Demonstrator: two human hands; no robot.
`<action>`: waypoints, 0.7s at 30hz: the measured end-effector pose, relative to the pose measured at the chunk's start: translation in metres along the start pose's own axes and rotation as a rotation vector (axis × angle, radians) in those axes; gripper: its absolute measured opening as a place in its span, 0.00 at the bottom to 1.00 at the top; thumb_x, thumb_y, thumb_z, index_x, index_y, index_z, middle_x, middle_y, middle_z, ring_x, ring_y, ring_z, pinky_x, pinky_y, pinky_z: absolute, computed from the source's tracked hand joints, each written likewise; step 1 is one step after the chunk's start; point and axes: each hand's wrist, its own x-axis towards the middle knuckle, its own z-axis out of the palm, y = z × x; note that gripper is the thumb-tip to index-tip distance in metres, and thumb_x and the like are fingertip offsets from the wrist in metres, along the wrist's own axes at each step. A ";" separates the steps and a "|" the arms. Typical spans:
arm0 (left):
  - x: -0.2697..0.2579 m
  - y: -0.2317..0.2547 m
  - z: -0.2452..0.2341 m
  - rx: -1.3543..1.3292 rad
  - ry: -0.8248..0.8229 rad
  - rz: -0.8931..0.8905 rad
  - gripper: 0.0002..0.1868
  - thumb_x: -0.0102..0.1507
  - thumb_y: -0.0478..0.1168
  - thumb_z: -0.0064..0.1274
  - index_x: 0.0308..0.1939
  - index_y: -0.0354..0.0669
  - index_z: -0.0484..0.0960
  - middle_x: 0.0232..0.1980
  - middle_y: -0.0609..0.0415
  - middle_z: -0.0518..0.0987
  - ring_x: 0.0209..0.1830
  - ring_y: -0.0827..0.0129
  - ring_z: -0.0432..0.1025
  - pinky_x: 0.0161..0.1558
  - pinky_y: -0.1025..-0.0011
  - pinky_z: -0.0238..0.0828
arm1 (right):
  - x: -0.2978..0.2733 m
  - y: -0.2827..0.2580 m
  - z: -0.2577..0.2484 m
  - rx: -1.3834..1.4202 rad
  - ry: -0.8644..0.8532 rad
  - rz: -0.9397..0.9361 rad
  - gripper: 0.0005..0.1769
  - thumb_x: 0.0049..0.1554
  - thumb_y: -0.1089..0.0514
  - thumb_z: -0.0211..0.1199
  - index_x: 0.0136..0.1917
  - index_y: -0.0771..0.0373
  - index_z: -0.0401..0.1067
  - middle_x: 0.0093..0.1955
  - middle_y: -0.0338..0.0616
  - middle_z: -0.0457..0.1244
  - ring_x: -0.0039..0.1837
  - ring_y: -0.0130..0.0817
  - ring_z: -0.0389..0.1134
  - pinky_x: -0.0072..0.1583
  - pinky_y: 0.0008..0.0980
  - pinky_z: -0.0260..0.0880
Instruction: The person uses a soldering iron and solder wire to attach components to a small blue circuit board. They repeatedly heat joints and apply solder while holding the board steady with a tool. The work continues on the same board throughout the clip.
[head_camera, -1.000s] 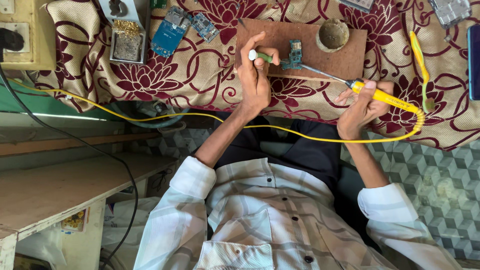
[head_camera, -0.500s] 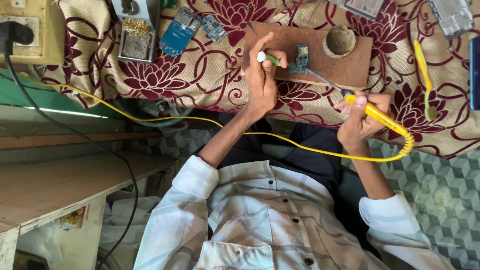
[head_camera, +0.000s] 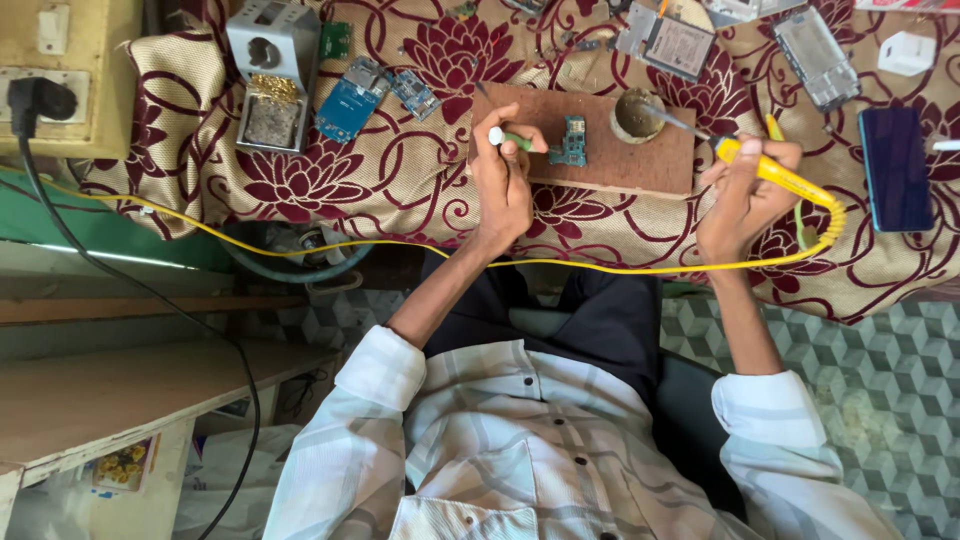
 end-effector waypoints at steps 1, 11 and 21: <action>0.002 0.001 0.001 0.013 -0.005 0.025 0.16 0.81 0.41 0.30 0.70 0.38 0.62 0.44 0.54 0.79 0.34 0.77 0.68 0.35 0.77 0.64 | 0.003 -0.003 0.001 -0.024 -0.046 -0.056 0.10 0.77 0.58 0.55 0.57 0.69 0.63 0.37 0.46 0.63 0.34 0.24 0.61 0.40 0.22 0.58; 0.011 0.003 0.001 0.070 0.001 -0.018 0.20 0.78 0.40 0.27 0.72 0.40 0.61 0.39 0.54 0.81 0.28 0.77 0.70 0.30 0.77 0.65 | -0.001 -0.001 0.002 0.000 0.017 -0.076 0.12 0.78 0.57 0.54 0.56 0.69 0.62 0.36 0.45 0.61 0.35 0.29 0.65 0.39 0.25 0.61; 0.010 0.002 0.001 0.018 0.017 0.037 0.32 0.67 0.24 0.25 0.76 0.42 0.57 0.39 0.52 0.80 0.38 0.72 0.74 0.45 0.73 0.74 | -0.082 0.009 0.007 0.423 -0.016 0.158 0.20 0.74 0.49 0.47 0.66 0.69 0.62 0.40 0.50 0.65 0.39 0.34 0.67 0.42 0.27 0.65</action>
